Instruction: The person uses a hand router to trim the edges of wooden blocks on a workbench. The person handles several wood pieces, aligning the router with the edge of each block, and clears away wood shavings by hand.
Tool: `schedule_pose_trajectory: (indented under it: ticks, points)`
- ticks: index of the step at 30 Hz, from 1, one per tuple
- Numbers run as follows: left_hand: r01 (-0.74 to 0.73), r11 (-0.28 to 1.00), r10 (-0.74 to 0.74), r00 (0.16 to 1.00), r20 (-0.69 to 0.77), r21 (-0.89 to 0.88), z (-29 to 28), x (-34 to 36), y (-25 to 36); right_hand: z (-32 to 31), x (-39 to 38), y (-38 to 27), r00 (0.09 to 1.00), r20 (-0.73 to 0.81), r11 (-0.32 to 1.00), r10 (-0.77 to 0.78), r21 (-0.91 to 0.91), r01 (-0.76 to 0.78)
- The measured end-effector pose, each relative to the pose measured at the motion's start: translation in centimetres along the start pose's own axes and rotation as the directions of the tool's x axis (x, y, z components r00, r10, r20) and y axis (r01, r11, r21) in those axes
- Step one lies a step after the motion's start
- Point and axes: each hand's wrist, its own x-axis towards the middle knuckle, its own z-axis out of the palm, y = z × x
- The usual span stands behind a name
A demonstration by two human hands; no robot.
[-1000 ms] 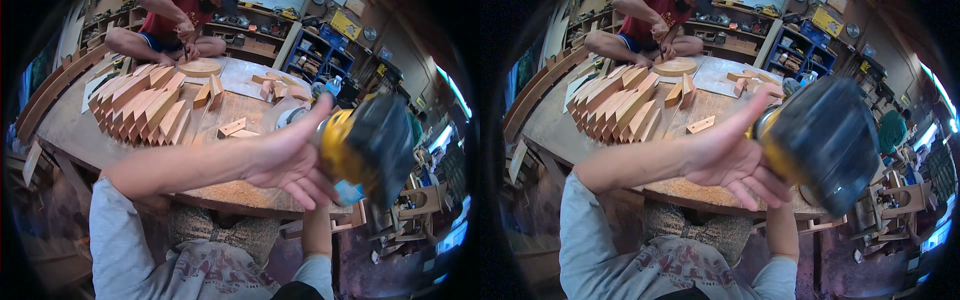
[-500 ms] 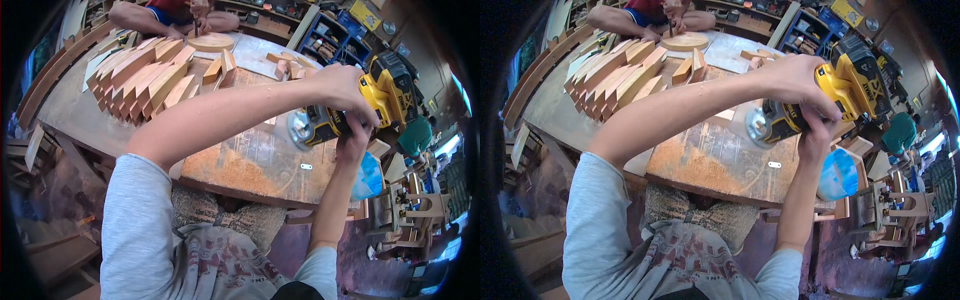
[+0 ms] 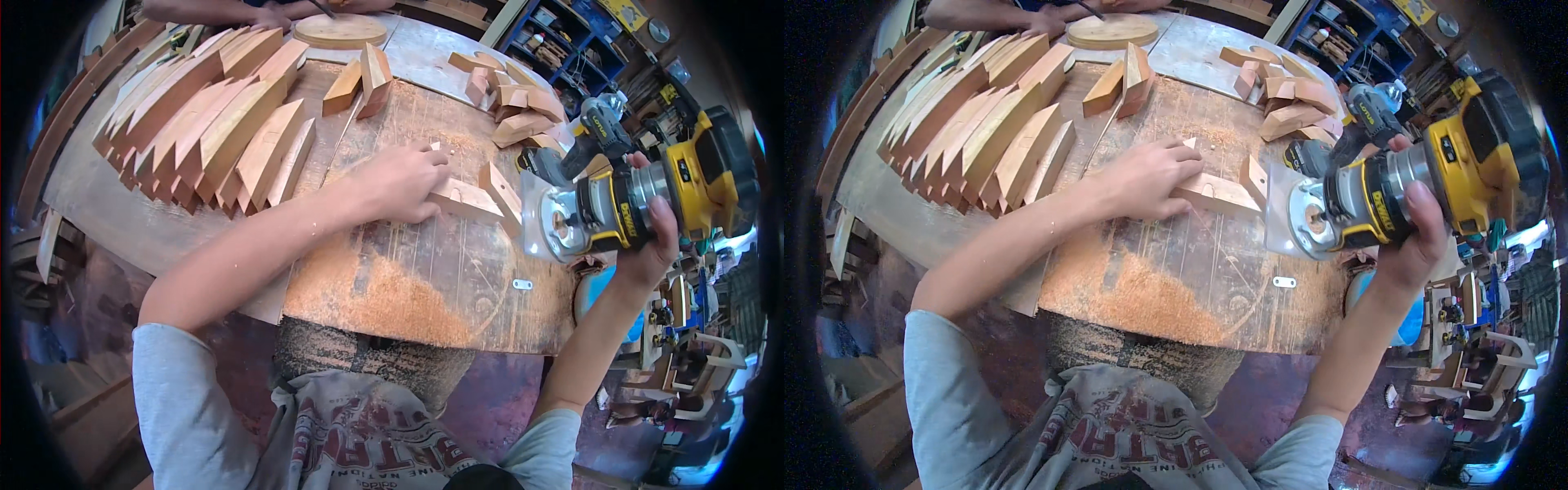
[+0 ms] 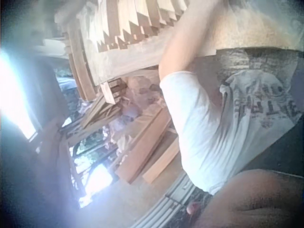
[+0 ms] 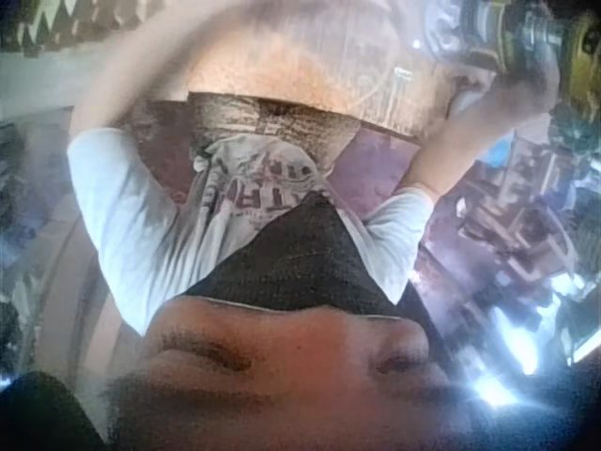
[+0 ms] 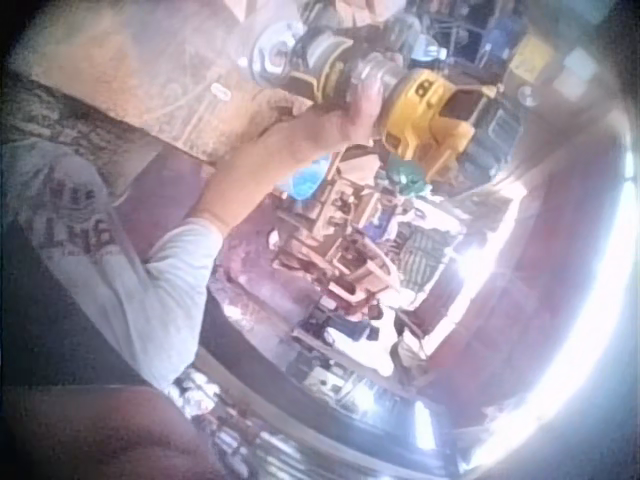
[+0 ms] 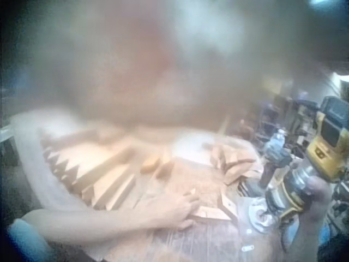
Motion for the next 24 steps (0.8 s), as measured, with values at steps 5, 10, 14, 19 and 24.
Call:
schedule_pose_trajectory:
  ticks: [5,10,14,19,24]
  points:
    - [-0.020,0.999,0.013,0.985,-0.169,-0.039,2.4,0.6,-0.6,-0.3,-0.2,1.8,0.999,0.032,1.000,0.003,-0.013,-0.003]
    - [-0.072,0.991,0.040,0.964,-0.262,-0.115,3.6,0.8,-1.5,2.0,0.3,3.2,0.999,0.034,0.992,0.002,-0.128,0.003]
    - [-0.097,0.986,0.052,0.951,-0.304,-0.134,3.8,1.0,-1.5,2.4,0.7,3.8,0.997,0.074,0.984,-0.006,-0.175,0.019]
    - [-0.085,0.989,0.044,0.952,-0.304,-0.120,3.8,1.1,-1.6,4.4,1.1,4.4,0.993,0.117,0.991,0.007,-0.133,0.008]
    - [0.043,0.949,-0.132,0.953,-0.272,-0.311,2.5,0.0,-1.3,5.8,0.6,5.8,0.988,0.153,0.993,0.017,-0.120,0.002]
